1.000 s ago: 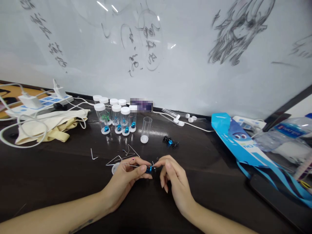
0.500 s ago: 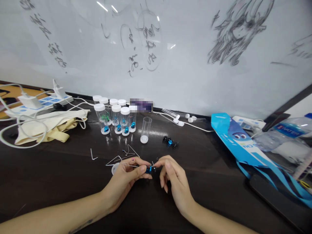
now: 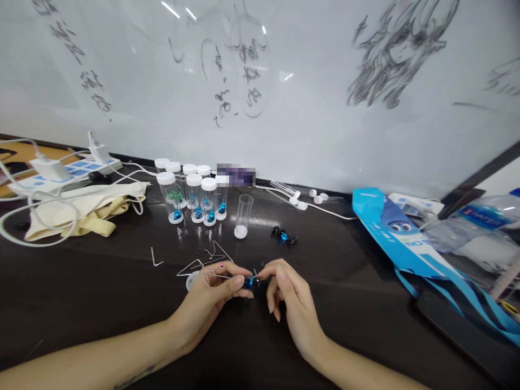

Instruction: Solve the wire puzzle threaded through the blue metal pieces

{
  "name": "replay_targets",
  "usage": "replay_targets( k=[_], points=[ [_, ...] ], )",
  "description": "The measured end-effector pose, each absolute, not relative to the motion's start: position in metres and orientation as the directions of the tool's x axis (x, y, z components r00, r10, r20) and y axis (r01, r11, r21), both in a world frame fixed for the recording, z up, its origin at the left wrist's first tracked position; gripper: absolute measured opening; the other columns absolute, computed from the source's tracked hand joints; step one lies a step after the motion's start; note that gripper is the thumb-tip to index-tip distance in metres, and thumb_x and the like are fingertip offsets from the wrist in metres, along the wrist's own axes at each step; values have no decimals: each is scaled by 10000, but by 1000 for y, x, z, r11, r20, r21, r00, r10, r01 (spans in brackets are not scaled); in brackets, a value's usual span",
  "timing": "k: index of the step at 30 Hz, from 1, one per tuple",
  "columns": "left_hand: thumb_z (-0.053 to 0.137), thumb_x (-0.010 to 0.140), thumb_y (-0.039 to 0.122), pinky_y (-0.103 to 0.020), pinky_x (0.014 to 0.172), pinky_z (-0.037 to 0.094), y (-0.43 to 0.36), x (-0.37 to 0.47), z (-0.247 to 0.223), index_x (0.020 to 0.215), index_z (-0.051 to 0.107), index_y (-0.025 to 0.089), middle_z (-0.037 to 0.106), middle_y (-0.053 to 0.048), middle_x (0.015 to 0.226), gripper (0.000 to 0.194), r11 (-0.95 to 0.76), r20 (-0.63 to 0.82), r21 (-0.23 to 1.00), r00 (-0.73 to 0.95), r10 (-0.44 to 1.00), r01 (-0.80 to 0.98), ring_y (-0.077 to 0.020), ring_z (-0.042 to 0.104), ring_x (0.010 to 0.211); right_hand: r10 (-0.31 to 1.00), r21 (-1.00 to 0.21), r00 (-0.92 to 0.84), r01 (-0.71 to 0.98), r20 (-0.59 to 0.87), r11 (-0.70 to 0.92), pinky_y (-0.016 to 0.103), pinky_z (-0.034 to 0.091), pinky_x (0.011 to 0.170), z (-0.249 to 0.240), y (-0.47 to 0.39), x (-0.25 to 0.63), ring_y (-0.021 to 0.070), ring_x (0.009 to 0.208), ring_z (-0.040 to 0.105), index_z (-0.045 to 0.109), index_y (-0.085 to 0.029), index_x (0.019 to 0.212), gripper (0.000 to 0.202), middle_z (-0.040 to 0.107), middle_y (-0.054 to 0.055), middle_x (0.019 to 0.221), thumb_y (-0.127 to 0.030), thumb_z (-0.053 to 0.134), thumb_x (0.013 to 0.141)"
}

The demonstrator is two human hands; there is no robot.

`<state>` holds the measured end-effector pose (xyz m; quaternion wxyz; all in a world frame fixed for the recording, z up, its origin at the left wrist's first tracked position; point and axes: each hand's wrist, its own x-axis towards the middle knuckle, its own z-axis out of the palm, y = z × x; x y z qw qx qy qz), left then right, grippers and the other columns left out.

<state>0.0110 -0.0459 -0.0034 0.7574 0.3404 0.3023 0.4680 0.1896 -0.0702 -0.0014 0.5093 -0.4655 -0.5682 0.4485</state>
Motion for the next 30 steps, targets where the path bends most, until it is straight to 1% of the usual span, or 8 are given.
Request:
replay_targets(
  k=[5,7,11,15,18,21,25,30],
  points=[
    [808,749,198,-197,715,546,-46,11,-2,836,761,145,698,-4,766,112,339,-143,796,389,910,-501,-123,701,683,986,-985,-48,71,157,160,193,332,383,-1,-70,189,89,439,433,656,-159,889,410,478,-25,599,-456,402,1013],
    [805,753,197,-199,719,544,-46,11,-2,836,760,147,701,-4,764,106,340,-144,795,389,910,-502,-123,701,685,986,-984,-45,70,162,165,194,336,386,-1,-70,189,90,437,433,657,-162,909,402,475,-28,593,-448,396,1017],
    [797,763,195,-192,715,538,-46,11,-2,837,759,146,703,-4,756,97,340,-141,799,396,907,-496,-118,699,683,984,-982,-50,73,170,174,191,333,377,-1,-71,190,80,443,442,672,-162,887,411,501,-11,658,-441,400,1017],
    [809,748,204,-196,712,541,-46,11,-2,826,760,146,703,-2,745,110,335,-137,800,391,910,-499,-119,700,677,983,-981,-46,72,176,179,190,343,383,-2,-70,190,79,450,447,671,-165,918,391,505,-11,673,-425,399,1021],
    [815,742,211,-193,709,539,-47,11,-2,827,761,141,710,-9,734,122,340,-141,799,396,907,-495,-120,700,673,981,-980,-44,67,187,190,188,340,375,-2,-69,190,71,457,455,676,-158,886,405,524,5,737,-432,407,1017],
    [809,748,205,-198,706,541,-46,11,-2,833,761,145,707,-6,737,115,339,-141,797,392,909,-500,-123,701,677,982,-981,-46,62,182,184,187,346,383,-2,-69,190,78,449,448,667,-163,913,392,498,-15,664,-428,400,1021],
    [808,749,202,-195,709,543,-46,11,-2,827,761,138,704,-7,755,112,333,-135,799,390,911,-501,-122,701,676,983,-982,-40,58,177,179,183,333,374,-2,-71,190,75,451,450,664,-160,880,399,510,-7,683,-435,409,1016],
    [806,752,199,-187,704,542,-45,11,-2,832,759,141,697,1,745,109,340,-141,796,392,909,-501,-115,700,674,984,-983,-48,56,171,173,179,339,380,-3,-72,189,78,435,432,653,-163,897,393,476,-29,598,-436,399,1020]
  ],
)
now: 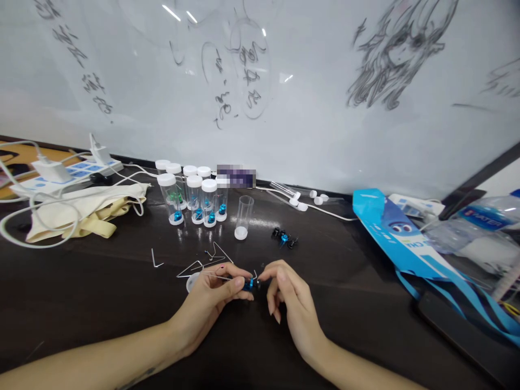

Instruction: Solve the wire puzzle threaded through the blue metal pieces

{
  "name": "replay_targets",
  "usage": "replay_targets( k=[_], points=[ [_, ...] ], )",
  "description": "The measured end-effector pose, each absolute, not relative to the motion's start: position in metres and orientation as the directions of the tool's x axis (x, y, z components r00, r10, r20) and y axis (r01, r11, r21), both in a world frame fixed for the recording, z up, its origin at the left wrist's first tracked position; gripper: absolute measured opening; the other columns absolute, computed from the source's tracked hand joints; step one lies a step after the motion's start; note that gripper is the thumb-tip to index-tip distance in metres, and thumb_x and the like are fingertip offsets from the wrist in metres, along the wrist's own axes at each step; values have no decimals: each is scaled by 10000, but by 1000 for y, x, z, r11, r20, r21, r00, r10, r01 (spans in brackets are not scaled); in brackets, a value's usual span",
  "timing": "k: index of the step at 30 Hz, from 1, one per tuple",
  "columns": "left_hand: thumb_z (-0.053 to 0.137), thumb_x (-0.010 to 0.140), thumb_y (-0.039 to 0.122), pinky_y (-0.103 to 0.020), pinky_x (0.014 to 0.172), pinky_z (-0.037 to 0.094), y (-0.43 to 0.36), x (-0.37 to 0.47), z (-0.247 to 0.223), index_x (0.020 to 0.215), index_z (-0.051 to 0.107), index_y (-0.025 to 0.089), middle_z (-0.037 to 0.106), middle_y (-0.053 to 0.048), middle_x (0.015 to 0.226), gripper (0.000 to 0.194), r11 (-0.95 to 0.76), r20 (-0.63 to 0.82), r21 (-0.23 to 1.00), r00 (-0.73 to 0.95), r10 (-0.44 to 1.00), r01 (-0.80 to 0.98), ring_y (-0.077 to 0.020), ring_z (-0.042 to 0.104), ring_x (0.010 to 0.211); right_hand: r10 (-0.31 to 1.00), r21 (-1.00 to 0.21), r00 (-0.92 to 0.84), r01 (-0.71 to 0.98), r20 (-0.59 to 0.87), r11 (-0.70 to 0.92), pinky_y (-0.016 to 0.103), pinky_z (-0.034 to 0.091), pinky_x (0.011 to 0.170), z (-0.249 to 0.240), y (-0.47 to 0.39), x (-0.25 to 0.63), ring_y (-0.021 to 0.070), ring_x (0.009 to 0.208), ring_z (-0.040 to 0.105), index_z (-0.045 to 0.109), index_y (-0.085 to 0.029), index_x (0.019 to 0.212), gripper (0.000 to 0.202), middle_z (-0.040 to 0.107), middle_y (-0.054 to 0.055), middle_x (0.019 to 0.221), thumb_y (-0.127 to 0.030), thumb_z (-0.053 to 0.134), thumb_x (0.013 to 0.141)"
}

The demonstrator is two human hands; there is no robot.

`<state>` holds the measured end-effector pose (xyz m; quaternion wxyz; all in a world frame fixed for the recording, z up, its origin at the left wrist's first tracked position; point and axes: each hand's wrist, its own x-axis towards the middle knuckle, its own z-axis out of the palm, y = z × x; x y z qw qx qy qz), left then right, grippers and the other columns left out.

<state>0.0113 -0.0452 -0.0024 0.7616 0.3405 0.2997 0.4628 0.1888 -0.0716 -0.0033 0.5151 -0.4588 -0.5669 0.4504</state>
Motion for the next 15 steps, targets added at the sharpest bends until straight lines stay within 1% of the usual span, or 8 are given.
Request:
replay_targets(
  k=[2,5,9,13,15],
  points=[
    [808,750,198,-186,708,542,-45,11,-3,831,758,140,704,-2,751,111,340,-141,798,395,908,-498,-113,701,674,984,-983,-47,52,175,177,175,334,372,-3,-71,189,75,442,436,655,-158,873,405,487,-20,628,-440,402,1018],
    [819,735,203,-195,698,548,-45,11,-2,831,755,145,703,1,737,129,350,-157,790,386,909,-504,-122,703,673,983,-983,-44,49,178,180,175,342,376,-3,-70,190,76,448,445,658,-160,911,394,488,-21,633,-435,399,1021],
    [821,735,215,-194,706,546,-46,10,-2,825,756,133,709,-14,725,137,341,-145,795,388,910,-502,-123,698,669,980,-979,-41,50,197,199,177,347,370,-1,-70,190,66,469,470,679,-156,898,403,529,13,768,-436,414,1014],
    [813,742,202,-197,704,549,-46,10,-3,826,758,140,708,-9,745,118,335,-137,795,389,911,-506,-125,700,674,978,-977,-45,59,202,204,184,354,378,-2,-70,190,64,461,458,690,-161,934,399,521,8,760,-419,398,1023],
    [811,745,201,-192,709,548,-46,11,-3,822,759,138,712,-11,757,112,339,-138,795,394,909,-504,-120,700,673,978,-976,-48,67,203,206,186,348,374,-2,-70,190,60,456,453,698,-158,919,409,524,12,772,-417,399,1023]
  ],
)
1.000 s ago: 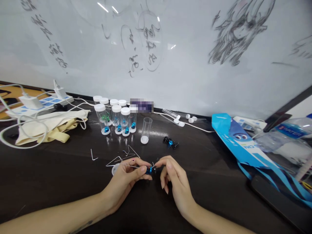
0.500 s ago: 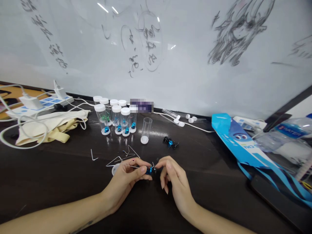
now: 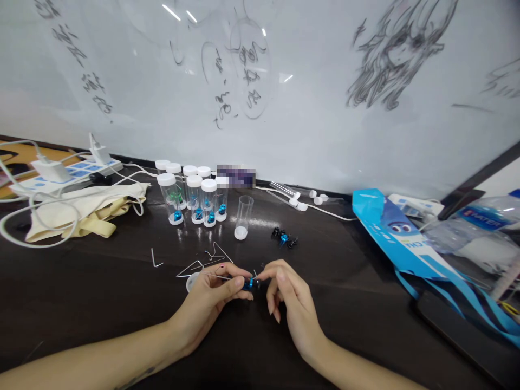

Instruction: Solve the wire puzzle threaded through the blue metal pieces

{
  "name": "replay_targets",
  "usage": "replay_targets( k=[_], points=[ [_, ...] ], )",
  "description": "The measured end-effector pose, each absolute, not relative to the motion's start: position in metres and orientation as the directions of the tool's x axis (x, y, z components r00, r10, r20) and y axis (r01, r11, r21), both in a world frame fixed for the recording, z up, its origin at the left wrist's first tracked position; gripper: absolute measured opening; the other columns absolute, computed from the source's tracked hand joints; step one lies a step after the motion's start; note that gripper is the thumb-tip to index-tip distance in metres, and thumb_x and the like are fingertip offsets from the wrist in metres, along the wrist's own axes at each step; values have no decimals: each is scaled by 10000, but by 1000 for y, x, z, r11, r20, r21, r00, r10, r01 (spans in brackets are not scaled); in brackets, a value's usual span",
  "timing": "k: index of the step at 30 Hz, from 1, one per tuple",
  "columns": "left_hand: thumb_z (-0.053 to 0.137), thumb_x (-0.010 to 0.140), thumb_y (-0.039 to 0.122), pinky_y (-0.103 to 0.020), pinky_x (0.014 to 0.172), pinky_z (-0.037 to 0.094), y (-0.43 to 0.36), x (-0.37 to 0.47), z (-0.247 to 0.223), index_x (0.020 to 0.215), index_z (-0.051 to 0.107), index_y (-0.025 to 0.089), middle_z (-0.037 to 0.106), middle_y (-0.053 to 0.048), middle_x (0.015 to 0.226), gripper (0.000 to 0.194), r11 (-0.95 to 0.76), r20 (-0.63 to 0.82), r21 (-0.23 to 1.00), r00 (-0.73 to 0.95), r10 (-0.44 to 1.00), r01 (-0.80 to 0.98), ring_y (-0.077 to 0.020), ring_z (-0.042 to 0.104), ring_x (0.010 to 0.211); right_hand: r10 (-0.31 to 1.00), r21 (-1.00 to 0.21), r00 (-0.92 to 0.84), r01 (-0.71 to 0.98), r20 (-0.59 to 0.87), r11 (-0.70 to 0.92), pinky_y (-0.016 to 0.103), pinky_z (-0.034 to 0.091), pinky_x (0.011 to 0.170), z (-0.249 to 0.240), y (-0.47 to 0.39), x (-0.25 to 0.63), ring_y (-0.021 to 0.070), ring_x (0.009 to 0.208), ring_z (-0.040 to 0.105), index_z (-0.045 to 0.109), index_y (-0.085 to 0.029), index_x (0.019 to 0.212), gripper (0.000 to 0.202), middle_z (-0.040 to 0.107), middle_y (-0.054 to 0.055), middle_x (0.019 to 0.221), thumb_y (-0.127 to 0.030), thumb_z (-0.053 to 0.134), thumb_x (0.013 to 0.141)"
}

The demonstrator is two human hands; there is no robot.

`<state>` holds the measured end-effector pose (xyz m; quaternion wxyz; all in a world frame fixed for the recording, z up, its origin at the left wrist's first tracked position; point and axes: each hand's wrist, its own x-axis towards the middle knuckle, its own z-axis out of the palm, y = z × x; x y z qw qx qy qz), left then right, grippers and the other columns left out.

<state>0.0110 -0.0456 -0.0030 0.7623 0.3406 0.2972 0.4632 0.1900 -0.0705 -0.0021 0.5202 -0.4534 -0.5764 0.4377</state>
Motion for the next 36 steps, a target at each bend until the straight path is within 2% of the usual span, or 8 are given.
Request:
replay_targets(
  k=[6,10,14,18,22,26,36],
  points=[
    [824,729,207,-190,700,550,-45,12,0,826,763,141,706,-2,736,133,341,-145,792,386,911,-507,-122,702,668,978,-977,-44,55,204,206,182,344,365,-2,-70,191,58,458,467,699,-165,917,402,525,16,809,-413,400,1023],
    [818,738,210,-188,692,547,-46,12,0,819,759,135,713,-16,734,125,344,-144,793,395,907,-502,-120,694,661,979,-978,-39,45,202,204,176,331,352,-2,-70,190,53,458,468,694,-154,850,421,526,22,830,-421,413,1016],
    [810,747,205,-194,704,551,-46,12,-1,821,758,137,708,-13,745,113,338,-141,793,387,911,-507,-121,694,672,979,-978,-43,53,199,201,179,349,367,-3,-70,189,60,457,462,694,-161,929,400,520,10,783,-412,398,1024],
    [816,739,201,-199,704,552,-46,11,-1,823,759,135,707,-11,759,121,344,-149,794,388,910,-502,-124,698,671,979,-978,-47,49,199,201,180,338,351,-2,-70,189,58,460,467,698,-150,884,419,524,23,828,-423,410,1017],
    [823,731,206,-209,696,553,-46,11,1,822,757,142,707,-11,742,130,360,-168,783,384,908,-507,-130,695,670,980,-978,-34,54,198,200,186,350,360,-1,-70,190,63,468,473,696,-156,933,404,530,29,854,-421,403,1019],
    [828,726,214,-193,699,542,-47,11,0,819,759,136,712,-17,730,139,350,-159,795,386,909,-495,-122,692,665,979,-978,-42,56,201,203,190,351,362,-1,-71,190,60,451,457,701,-153,889,424,521,22,815,-426,404,1018],
    [813,745,200,-189,706,541,-46,12,-1,825,761,142,695,4,749,111,342,-145,792,389,910,-505,-115,700,671,977,-975,-35,56,211,213,186,353,364,-2,-71,190,46,451,461,706,-160,912,408,531,31,874,-415,406,1020]
  ],
)
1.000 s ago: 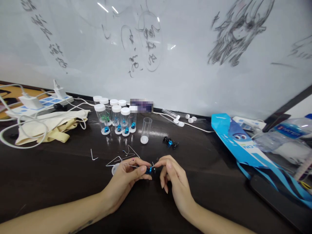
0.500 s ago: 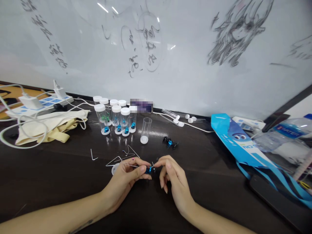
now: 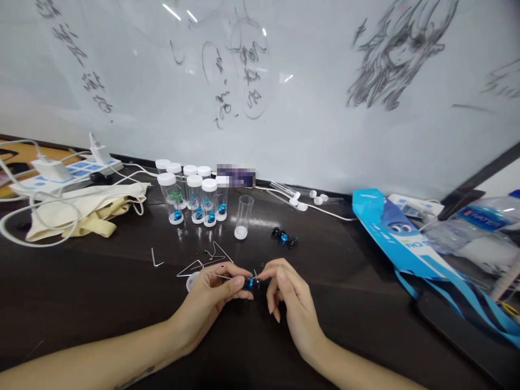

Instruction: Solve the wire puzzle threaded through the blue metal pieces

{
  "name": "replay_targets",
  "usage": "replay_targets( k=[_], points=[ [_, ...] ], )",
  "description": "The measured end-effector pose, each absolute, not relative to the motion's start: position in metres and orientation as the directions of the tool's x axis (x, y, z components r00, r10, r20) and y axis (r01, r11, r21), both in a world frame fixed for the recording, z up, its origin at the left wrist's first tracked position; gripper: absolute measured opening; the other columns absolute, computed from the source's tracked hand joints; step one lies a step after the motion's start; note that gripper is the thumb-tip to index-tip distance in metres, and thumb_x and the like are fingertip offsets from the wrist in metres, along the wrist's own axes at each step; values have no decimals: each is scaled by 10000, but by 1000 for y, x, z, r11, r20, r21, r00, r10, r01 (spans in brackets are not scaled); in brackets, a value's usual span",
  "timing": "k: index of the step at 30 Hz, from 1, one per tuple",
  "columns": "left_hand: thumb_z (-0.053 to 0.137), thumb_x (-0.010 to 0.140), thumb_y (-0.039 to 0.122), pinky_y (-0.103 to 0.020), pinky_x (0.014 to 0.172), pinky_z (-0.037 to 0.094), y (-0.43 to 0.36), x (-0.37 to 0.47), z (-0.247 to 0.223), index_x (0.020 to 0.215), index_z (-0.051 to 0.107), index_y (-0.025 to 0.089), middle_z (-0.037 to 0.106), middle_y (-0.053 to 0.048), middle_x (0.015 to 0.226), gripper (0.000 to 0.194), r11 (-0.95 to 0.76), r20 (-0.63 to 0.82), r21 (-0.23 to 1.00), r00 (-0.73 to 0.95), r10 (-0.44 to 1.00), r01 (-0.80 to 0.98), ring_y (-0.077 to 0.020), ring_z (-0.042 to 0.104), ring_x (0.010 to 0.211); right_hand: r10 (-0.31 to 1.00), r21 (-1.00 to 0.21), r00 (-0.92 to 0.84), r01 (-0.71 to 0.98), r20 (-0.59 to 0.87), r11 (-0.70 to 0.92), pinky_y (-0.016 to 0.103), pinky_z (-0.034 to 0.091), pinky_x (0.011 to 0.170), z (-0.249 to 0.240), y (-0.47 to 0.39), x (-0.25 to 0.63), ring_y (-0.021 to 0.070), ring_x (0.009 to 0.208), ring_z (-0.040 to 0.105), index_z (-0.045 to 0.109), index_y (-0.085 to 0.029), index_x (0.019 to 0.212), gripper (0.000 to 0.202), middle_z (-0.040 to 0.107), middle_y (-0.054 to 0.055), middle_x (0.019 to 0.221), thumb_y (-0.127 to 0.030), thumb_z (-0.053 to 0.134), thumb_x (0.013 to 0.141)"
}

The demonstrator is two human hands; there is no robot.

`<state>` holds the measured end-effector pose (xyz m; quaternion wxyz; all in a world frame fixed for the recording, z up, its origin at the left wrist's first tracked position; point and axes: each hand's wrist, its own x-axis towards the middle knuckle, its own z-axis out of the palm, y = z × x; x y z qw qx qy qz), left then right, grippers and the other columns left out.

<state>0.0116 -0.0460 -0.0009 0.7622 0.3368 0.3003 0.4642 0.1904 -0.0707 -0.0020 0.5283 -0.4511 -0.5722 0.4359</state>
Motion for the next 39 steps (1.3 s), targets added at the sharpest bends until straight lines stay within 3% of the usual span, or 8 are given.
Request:
replay_targets(
  k=[15,39],
  points=[
    [827,723,210,-217,705,546,-46,11,1,808,763,141,712,-15,737,127,346,-162,796,375,913,-497,-132,692,663,979,-978,-40,56,198,200,197,357,368,-2,-71,191,66,458,462,719,-156,906,431,523,26,809,-428,403,1017],
    [818,736,196,-189,702,551,-46,11,-2,825,761,139,703,-6,736,120,344,-153,793,383,911,-503,-123,701,667,976,-975,-35,50,213,215,197,356,369,-3,-72,191,51,459,462,711,-160,949,406,530,44,901,-409,399,1022]
  ],
)
